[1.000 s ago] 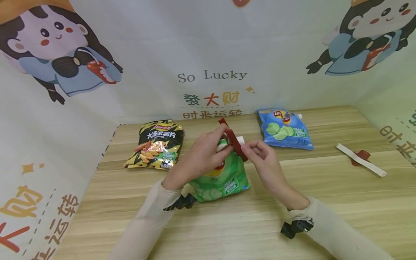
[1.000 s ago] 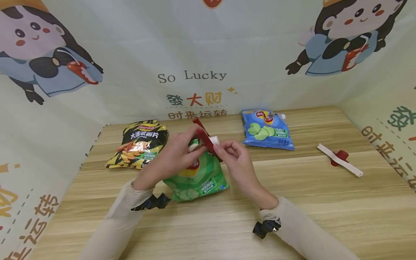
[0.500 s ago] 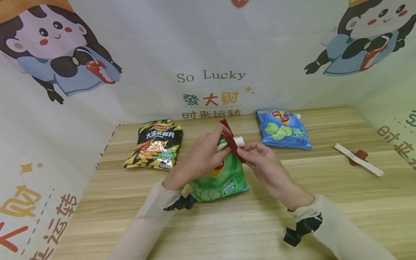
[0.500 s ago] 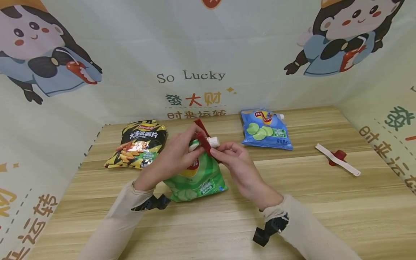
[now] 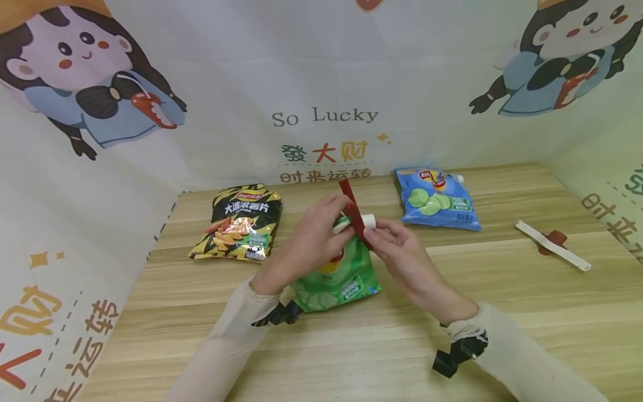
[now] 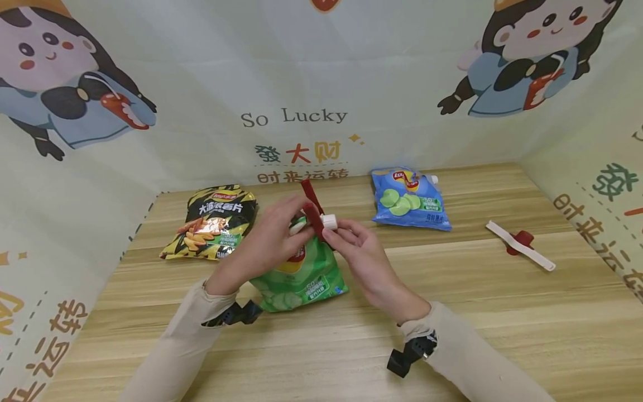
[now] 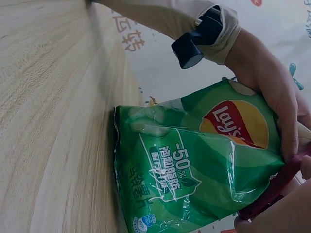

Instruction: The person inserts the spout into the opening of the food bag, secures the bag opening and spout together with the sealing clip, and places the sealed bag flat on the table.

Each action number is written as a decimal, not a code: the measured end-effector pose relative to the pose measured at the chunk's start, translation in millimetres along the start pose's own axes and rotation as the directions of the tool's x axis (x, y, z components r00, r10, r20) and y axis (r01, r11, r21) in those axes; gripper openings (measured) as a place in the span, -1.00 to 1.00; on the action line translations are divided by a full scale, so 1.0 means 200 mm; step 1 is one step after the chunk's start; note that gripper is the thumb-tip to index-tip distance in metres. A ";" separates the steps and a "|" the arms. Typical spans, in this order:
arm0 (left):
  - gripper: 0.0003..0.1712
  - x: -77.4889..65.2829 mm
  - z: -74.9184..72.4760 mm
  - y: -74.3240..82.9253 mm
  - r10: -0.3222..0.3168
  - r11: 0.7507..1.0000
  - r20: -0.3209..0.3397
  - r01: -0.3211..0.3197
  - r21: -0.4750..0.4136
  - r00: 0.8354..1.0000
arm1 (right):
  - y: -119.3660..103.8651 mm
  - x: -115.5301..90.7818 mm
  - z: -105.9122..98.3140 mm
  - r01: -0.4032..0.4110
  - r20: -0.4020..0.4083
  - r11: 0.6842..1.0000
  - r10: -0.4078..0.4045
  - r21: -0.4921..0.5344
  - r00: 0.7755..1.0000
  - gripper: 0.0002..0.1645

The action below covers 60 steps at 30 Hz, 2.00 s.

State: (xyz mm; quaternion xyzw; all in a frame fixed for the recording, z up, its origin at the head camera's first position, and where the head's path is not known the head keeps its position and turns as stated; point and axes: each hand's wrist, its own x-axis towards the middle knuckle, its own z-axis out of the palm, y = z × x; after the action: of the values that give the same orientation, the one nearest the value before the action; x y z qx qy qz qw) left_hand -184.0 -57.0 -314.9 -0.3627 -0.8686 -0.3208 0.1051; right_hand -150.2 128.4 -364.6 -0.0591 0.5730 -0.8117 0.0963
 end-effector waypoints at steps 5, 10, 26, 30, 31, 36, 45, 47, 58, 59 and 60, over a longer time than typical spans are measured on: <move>-0.75 0.00 -0.01 0.01 -0.001 1.000 0.016 0.001 0.011 1.000 | 0.01 -0.01 0.01 0.028 -0.044 1.000 -0.029 -0.012 0.999 -0.54; -0.74 0.00 -0.01 0.01 -0.005 1.000 0.036 0.005 -0.005 0.999 | 0.02 -0.01 0.02 0.011 -0.055 1.000 -0.012 -0.017 0.998 -0.52; -0.66 0.00 -0.02 0.02 0.012 0.999 0.041 -0.010 -0.045 0.999 | 0.06 0.01 -0.02 0.288 0.053 0.898 -0.287 -0.333 0.957 -0.48; -0.57 0.00 -0.03 0.02 0.017 0.999 0.052 -0.015 -0.035 0.998 | 0.07 0.01 -0.02 0.317 0.099 0.894 -0.301 -0.317 0.949 -0.51; -0.56 0.00 -0.04 0.03 0.017 0.999 0.057 -0.015 -0.034 0.998 | 0.07 0.01 -0.02 0.318 0.105 0.894 -0.300 -0.316 0.948 -0.51; -0.59 -0.01 -0.07 0.02 0.007 0.999 0.067 -0.005 -0.035 0.998 | 0.07 0.01 -0.02 0.312 0.125 0.898 -0.287 -0.311 0.950 -0.50; -0.68 -0.01 -0.04 0.01 0.065 0.997 -0.012 -0.064 0.042 0.998 | 0.06 0.02 -0.02 0.238 0.135 0.919 -0.205 -0.315 0.969 -0.48; -0.68 0.00 -0.04 0.01 0.086 0.993 -0.031 -0.083 0.085 0.996 | 0.06 0.02 -0.02 0.235 0.130 0.920 -0.203 -0.314 0.970 -0.49; -0.71 -0.05 -0.18 0.03 -0.012 0.951 0.039 0.000 0.308 0.999 | 0.07 0.02 -0.01 0.251 0.101 0.914 -0.230 -0.318 0.968 -0.48; -0.77 -0.06 -0.20 0.03 -0.025 0.961 0.064 0.006 0.276 0.998 | 0.08 0.02 -0.01 0.254 0.103 0.912 -0.233 -0.322 0.967 -0.49; -0.83 -0.06 -0.21 0.03 -0.022 0.972 0.088 0.000 0.235 0.996 | 0.08 0.02 -0.01 0.256 0.106 0.910 -0.234 -0.325 0.966 -0.48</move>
State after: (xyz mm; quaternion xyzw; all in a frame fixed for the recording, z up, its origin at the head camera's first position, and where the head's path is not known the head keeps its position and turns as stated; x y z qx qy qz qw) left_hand -172.8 -86.8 -284.6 -0.3569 -0.9063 -0.1998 0.1064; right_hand -152.8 124.6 -380.5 -0.1721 0.6878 -0.7052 0.0006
